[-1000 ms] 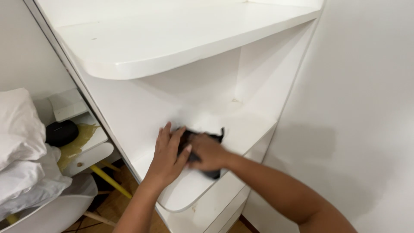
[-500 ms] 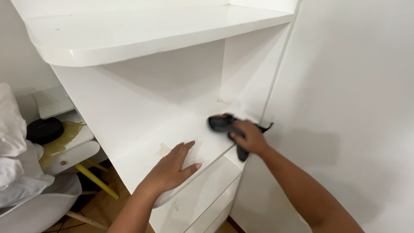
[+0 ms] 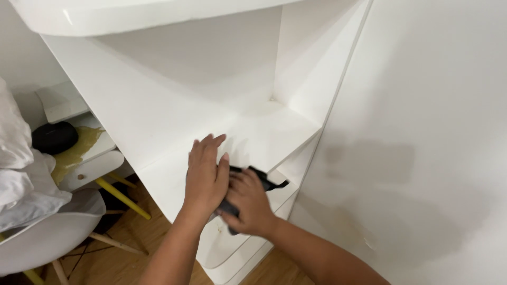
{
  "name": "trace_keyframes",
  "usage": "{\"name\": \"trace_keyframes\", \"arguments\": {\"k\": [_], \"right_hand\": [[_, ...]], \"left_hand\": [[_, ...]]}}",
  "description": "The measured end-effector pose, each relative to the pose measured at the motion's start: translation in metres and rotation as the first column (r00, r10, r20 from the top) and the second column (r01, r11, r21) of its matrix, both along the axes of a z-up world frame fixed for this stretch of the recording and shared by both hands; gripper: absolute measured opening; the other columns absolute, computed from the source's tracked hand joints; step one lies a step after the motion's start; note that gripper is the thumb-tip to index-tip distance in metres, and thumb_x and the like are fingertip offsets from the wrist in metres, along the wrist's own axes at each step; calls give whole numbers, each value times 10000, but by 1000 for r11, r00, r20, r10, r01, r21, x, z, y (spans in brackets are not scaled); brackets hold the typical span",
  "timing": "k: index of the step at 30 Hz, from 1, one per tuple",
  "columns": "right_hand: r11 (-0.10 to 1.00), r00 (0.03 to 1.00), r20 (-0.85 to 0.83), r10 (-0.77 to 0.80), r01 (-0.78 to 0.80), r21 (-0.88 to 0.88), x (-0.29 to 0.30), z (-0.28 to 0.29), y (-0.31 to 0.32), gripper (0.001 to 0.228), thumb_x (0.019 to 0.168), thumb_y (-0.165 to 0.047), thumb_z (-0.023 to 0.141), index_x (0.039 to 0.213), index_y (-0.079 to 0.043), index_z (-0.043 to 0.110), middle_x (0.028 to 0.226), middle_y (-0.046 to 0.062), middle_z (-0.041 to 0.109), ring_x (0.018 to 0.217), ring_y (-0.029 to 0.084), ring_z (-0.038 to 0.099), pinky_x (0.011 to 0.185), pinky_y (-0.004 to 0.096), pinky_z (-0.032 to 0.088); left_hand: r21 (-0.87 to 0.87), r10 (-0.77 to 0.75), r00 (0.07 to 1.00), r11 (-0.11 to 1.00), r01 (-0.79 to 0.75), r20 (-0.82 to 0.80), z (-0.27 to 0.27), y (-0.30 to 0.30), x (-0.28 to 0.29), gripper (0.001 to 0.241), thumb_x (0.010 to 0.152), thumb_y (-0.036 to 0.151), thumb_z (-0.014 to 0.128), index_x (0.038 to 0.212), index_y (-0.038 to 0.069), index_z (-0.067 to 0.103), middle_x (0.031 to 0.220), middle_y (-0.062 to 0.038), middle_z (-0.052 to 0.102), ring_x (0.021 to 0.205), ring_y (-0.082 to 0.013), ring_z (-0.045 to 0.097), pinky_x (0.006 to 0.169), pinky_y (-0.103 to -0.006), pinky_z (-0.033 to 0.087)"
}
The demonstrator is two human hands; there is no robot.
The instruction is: The person wipes the surfaces of a white shelving unit with a dark cloth, cleaning the shelves and side panels. They then pick up a pair of black sneakers from the floor and place them on the top shelf.
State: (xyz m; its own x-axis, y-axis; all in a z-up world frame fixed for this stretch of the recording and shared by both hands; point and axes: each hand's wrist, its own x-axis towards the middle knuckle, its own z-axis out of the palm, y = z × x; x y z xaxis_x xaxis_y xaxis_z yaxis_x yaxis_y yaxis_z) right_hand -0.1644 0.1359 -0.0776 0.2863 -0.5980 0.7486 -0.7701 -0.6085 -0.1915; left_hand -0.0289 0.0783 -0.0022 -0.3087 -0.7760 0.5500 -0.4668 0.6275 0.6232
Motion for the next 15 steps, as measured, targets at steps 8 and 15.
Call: {"name": "trace_keyframes", "arguments": {"k": [8, 15], "right_hand": [[974, 981, 47, 189, -181, -136, -74, -44, -23, 514, 875, -322, 624, 1327, -78, 620, 1403, 160, 582, 1341, 373, 494, 1184, 600, 294], [955, 379, 882, -279, 11, 297, -121, -19, -5, 383, 1019, -185, 496, 1372, -71, 592, 1291, 116, 638, 1155, 252, 599, 1032, 419, 468]], "left_hand": [[128, -182, 907, 981, 143, 380, 10, 37, -14, 380, 972, 227, 565, 1325, 97, 617, 1381, -145, 612, 1391, -354, 472, 1256, -502, 241], [-117, -266, 936, 947, 298, 230, -65, 56, -89, 639, 939, 150, 618, 1535, 18, 426, 1614, -296, 239, 1473, -482, 282, 1198, -605, 240]]}}
